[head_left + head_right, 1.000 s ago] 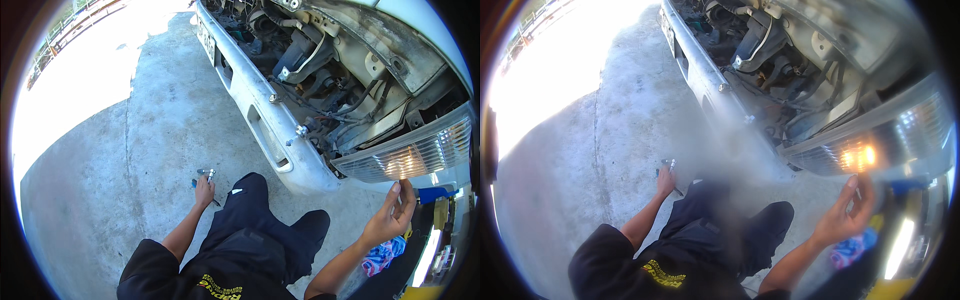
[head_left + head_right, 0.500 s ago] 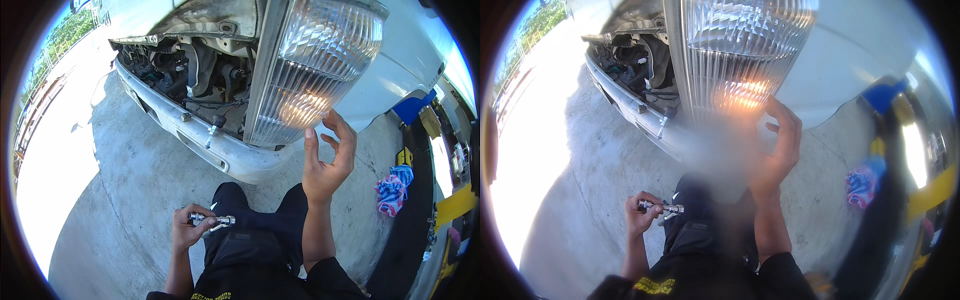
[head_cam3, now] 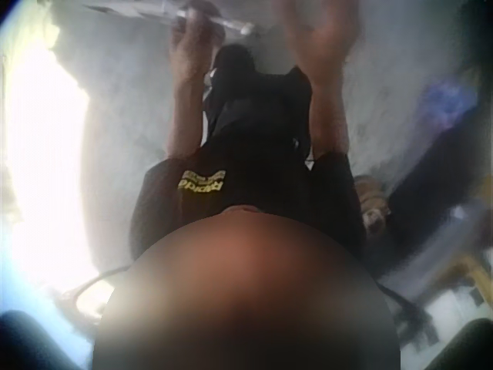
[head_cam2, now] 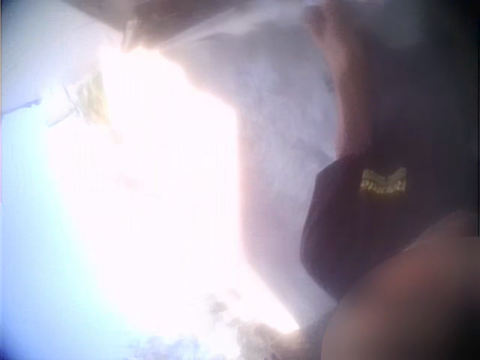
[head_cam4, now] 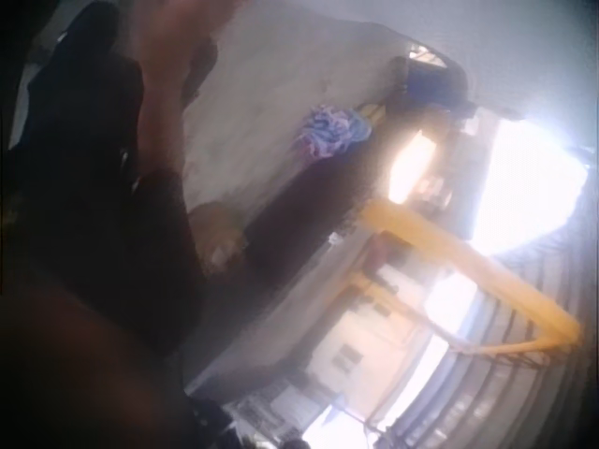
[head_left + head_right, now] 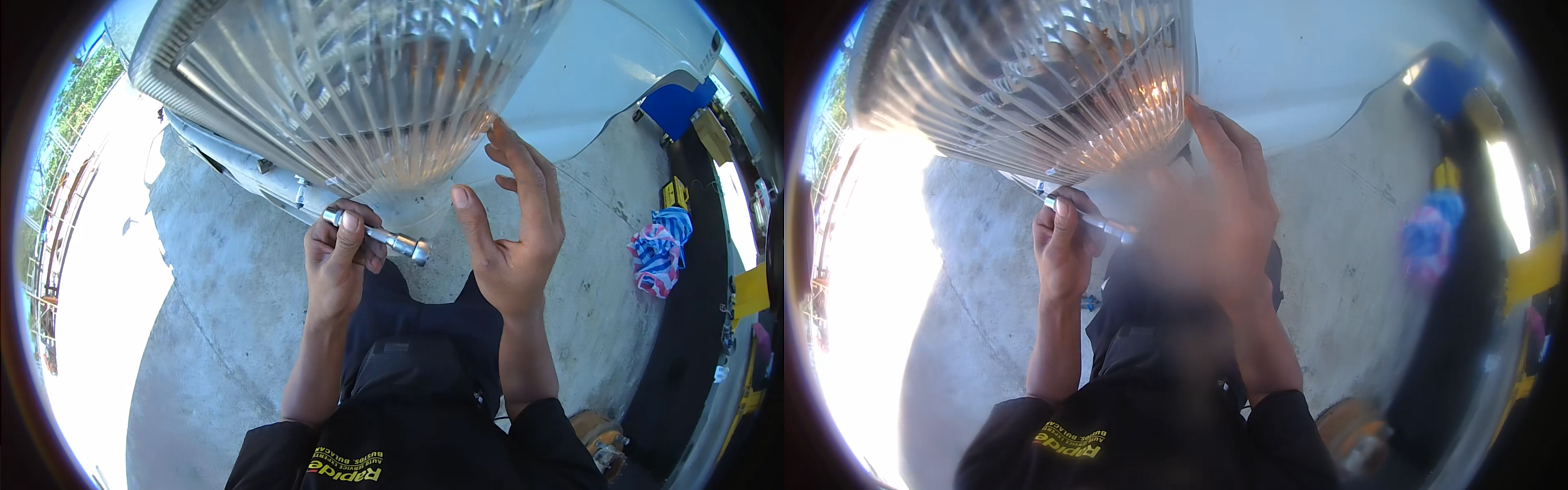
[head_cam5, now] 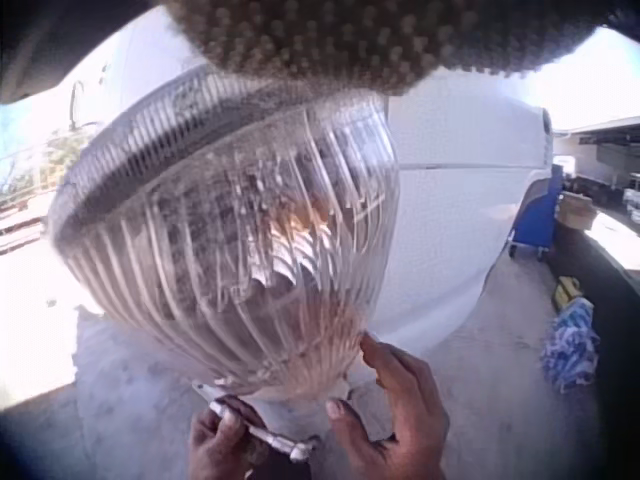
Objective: The person installs a headlight assembly on a white van. They connect the bulb socket, position the headlight into the front housing, and secure it with bolts using a ratchet. The headlight is tested and remains illuminated during installation.
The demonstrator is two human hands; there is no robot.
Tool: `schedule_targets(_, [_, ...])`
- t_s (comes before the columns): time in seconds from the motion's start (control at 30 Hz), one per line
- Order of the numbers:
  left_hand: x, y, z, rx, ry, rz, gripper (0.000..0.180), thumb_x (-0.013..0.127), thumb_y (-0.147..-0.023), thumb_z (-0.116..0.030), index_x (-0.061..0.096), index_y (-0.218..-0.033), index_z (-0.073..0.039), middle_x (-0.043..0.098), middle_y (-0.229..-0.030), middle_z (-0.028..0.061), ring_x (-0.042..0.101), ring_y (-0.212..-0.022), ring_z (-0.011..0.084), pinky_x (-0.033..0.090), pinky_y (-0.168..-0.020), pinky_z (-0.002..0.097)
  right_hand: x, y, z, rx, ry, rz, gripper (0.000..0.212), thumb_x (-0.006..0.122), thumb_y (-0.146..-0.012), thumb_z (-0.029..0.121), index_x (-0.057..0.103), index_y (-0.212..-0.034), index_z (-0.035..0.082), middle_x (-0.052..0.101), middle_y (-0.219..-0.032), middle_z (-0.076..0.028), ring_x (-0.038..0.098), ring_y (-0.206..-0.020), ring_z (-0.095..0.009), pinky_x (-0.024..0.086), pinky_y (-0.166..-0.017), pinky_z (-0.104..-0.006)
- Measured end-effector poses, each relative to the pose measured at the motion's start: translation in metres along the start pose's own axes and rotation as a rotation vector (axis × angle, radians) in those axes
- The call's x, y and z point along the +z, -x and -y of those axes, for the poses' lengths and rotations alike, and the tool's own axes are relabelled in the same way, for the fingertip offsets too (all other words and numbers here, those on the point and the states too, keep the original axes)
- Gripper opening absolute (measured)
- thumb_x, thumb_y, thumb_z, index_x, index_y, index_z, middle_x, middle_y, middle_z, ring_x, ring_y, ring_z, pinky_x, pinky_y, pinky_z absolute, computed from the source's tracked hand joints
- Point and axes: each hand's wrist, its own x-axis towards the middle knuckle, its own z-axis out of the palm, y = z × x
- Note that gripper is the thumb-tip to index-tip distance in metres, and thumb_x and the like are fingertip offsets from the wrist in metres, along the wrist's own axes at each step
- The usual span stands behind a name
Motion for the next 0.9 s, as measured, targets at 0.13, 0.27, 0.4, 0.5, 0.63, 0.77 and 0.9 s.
schedule_targets(0.13, [0.004, 0.003, -0.001, 0.035, 0.009, -0.051, 0.039, 0.065, -0.11, -0.035, 0.066, -0.106, 0.003, 0.067, -0.075, 0.0075, 0.061, -0.059, 0.011, 0.048, -0.054, 0.0256, -0.001, 0.008, 0.002, 0.062, -0.053, 0.009, 0.052, 0.082, -0.095, 0.026, 0.065, -0.139, 0.002, 0.064, -0.142, -0.018, 0.069, -0.124, -0.03, 0.059, -0.094, -0.0406])
schedule_targets(0.27, [0.016, 0.002, -0.008, 0.031, 0.023, -0.054, 0.041, 0.063, -0.11, -0.037, 0.066, -0.108, 0.003, 0.067, -0.075, 0.0082, 0.061, -0.057, 0.0107, 0.049, -0.054, 0.0245, 0.0, 0.02, 0.001, 0.082, -0.244, 0.123, 0.057, 0.082, -0.095, 0.039, 0.065, -0.133, 0.0, 0.041, -0.161, -0.027, 0.044, -0.15, -0.041, 0.048, -0.112, -0.05])
schedule_targets(0.4, [0.034, -0.007, -0.012, 0.136, 0.016, 0.002, 0.042, 0.061, -0.111, -0.038, 0.066, -0.109, 0.004, 0.068, -0.075, 0.0084, 0.062, -0.059, 0.0107, 0.05, -0.055, 0.0239, 0.014, 0.025, 0.0, -0.01, -0.246, 0.25, 0.056, 0.079, -0.097, 0.044, 0.064, -0.129, 0.0, 0.012, -0.173, -0.031, 0.013, -0.163, -0.048, 0.032, -0.125, -0.059])
schedule_targets(0.5, [0.038, -0.016, -0.013, 0.115, 0.069, -0.09, 0.044, 0.061, -0.111, -0.039, 0.066, -0.111, 0.004, 0.069, -0.076, 0.0078, 0.064, -0.063, 0.0119, 0.051, -0.059, 0.0245, 0.029, 0.022, -0.002, 0.031, -0.31, 0.221, 0.047, 0.071, -0.104, 0.039, 0.064, -0.126, -0.002, 0.004, -0.175, -0.032, 0.006, -0.164, -0.048, 0.027, -0.127, -0.0603])
schedule_targets(0.63, [0.024, -0.028, -0.014, 0.283, -0.331, -0.012, 0.045, 0.072, -0.105, -0.039, 0.069, -0.115, 0.005, 0.075, -0.089, 0.0113, 0.069, -0.075, 0.0141, 0.054, -0.066, 0.0265, 0.038, 0.013, -0.009, 0.096, -0.384, 0.154, 0.042, 0.059, -0.11, 0.032, 0.061, -0.129, -0.006, 0.01, -0.175, -0.03, 0.011, -0.165, -0.044, 0.03, -0.127, -0.0546])
schedule_targets(0.77, [0.004, -0.051, -0.004, 0.811, -0.63, -0.154, 0.095, 0.102, -0.063, -0.048, 0.06, -0.131, 0.003, 0.069, -0.122, 0.0106, 0.067, -0.104, 0.0177, 0.053, -0.093, 0.0314, 0.039, 0.008, -0.009, 0.066, -0.435, 0.111, 0.049, 0.052, -0.112, 0.031, 0.053, -0.139, -0.01, 0.018, -0.174, -0.029, 0.022, -0.163, -0.04, 0.034, -0.124, -0.0485])
schedule_targets(0.9, [-0.01, -0.071, 0.008, 0.587, -0.551, -0.132, 0.094, 0.102, -0.065, -0.043, 0.056, -0.137, -0.001, 0.062, -0.132, 0.0101, 0.062, -0.122, 0.0218, 0.05, -0.103, 0.0368, 0.036, 0.008, -0.003, 0.121, -0.413, 0.167, 0.064, 0.053, -0.112, 0.032, 0.038, -0.154, -0.013, 0.021, -0.173, -0.03, 0.03, -0.16, -0.039, 0.036, -0.123, -0.0473])
